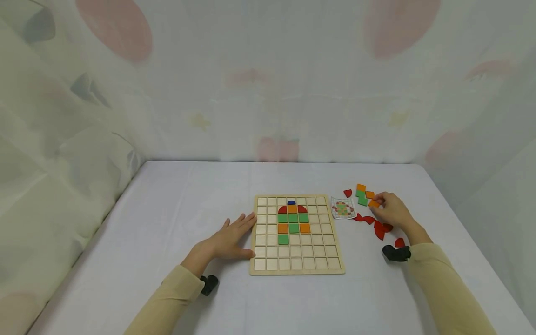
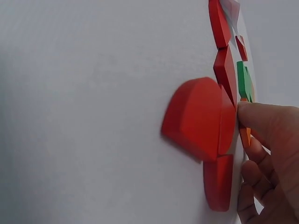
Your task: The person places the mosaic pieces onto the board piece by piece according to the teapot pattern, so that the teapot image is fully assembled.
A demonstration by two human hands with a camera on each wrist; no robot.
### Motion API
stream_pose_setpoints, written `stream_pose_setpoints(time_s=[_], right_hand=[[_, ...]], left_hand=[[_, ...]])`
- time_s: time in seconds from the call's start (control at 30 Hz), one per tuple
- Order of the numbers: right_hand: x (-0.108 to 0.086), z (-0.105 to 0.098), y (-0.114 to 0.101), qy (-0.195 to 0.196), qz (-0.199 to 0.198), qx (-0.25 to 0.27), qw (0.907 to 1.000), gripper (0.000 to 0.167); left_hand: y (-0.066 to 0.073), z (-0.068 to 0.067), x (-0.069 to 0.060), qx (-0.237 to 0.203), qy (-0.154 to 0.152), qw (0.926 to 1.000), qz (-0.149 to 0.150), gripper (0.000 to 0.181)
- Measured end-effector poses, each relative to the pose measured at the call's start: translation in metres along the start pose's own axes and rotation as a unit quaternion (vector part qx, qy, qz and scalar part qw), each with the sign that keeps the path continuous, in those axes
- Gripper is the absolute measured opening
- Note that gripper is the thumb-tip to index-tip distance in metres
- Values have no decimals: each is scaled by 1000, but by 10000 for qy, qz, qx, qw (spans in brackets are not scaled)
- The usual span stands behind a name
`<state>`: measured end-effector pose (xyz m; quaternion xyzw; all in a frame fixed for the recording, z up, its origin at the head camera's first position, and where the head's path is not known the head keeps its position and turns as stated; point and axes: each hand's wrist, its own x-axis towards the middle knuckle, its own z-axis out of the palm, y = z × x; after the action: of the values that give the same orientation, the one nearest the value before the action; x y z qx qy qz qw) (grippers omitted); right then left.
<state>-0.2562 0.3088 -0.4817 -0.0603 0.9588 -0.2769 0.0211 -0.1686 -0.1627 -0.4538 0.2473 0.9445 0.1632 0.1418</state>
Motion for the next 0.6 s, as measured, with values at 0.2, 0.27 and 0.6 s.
stream_pose_setpoints(time_s=[0.2, 0.27, 0.6], right_hand=[[-1, -1, -4, 13, 54, 35, 10000, 37], [-1, -2, -4, 31, 42, -3, 10000, 36], [-6, -7, -16, -31, 52, 150, 9999, 40]], left_hand=[[2, -1, 0, -75, -4, 10000, 21, 91], [2, -1, 0, -48, -27, 10000, -4, 91], [1, -1, 0, -71, -38, 10000, -50, 91]])
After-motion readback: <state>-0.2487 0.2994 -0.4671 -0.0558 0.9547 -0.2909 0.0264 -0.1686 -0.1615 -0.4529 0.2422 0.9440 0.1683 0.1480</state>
